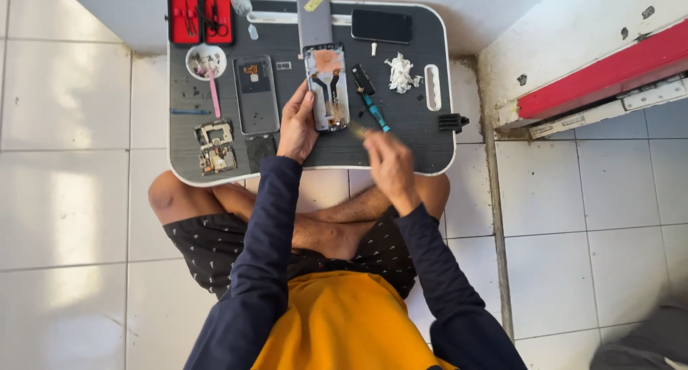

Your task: Cleaning and inspecting internal smartphone components using a brush and a small tool on a repair bench.

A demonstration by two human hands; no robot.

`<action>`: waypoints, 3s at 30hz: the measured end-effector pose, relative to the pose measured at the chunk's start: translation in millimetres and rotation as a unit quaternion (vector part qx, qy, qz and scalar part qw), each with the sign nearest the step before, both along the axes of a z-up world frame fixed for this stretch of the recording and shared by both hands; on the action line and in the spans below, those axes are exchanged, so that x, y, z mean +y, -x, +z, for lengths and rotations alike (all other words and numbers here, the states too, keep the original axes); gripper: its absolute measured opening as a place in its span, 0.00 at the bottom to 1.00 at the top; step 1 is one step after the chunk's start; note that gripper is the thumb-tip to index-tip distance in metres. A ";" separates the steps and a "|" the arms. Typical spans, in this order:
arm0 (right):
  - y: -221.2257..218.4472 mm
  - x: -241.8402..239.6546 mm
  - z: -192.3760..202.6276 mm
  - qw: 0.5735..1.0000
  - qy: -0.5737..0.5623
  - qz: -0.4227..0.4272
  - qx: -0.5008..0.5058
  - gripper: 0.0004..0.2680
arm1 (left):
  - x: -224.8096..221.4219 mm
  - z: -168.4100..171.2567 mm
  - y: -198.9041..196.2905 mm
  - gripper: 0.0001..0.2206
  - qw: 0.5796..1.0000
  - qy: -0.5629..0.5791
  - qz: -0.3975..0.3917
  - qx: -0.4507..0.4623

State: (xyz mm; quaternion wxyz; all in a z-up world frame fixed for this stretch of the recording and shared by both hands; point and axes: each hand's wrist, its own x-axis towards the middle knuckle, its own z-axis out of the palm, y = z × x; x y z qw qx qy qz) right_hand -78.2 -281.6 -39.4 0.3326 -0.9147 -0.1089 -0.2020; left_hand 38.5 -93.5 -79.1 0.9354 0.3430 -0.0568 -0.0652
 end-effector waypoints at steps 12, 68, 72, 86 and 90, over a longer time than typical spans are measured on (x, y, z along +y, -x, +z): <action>28.9 38.0 14.7 0.989 -0.076 -0.124 0.016 0.05 | 1.2 -12.6 -4.9 0.18 0.997 -0.017 0.061 -0.032; 40.2 53.1 5.2 0.987 -0.066 -0.144 -0.008 0.04 | -3.8 -29.6 -7.7 0.13 0.996 0.050 0.068 -0.008; 36.5 47.9 10.7 0.983 -0.086 -0.162 -0.012 0.05 | -4.9 -27.2 -6.9 0.13 0.997 0.044 0.062 -0.008; 41.9 64.0 2.4 0.985 -0.121 -0.118 0.023 0.05 | -3.8 -23.8 -3.3 0.12 0.997 0.045 0.060 -0.005; 42.2 62.7 8.5 0.986 -0.119 -0.114 0.024 0.05 | -3.4 -25.2 -7.7 0.12 0.997 0.051 0.056 -0.010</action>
